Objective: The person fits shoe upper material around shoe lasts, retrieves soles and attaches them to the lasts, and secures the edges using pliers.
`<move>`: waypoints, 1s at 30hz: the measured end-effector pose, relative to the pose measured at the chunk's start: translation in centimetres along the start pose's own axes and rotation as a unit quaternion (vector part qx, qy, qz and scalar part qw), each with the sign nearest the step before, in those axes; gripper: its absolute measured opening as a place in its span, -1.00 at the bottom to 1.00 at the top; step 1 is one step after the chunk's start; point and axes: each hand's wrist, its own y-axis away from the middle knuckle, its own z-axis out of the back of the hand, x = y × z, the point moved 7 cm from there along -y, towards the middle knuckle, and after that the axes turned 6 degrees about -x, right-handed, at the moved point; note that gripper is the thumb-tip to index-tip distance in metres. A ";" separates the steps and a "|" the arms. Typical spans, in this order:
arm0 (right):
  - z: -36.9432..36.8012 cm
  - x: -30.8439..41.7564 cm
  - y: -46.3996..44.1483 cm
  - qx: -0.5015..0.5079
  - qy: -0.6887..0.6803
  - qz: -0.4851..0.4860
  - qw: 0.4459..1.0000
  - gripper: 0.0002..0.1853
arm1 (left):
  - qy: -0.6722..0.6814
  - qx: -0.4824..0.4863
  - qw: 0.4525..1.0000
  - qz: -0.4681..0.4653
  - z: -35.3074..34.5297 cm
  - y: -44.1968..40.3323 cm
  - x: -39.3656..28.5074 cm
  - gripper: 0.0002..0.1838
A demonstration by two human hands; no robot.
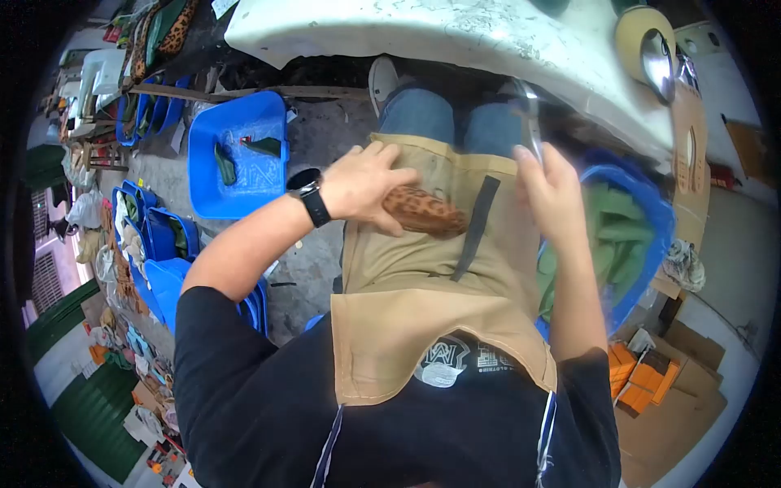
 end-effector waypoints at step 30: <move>2.6 13.0 -5.6 -0.072 0.078 0.225 0.968 -0.44 | 0.517 -0.296 0.787 0.158 0.4 -14.4 3.7 -0.19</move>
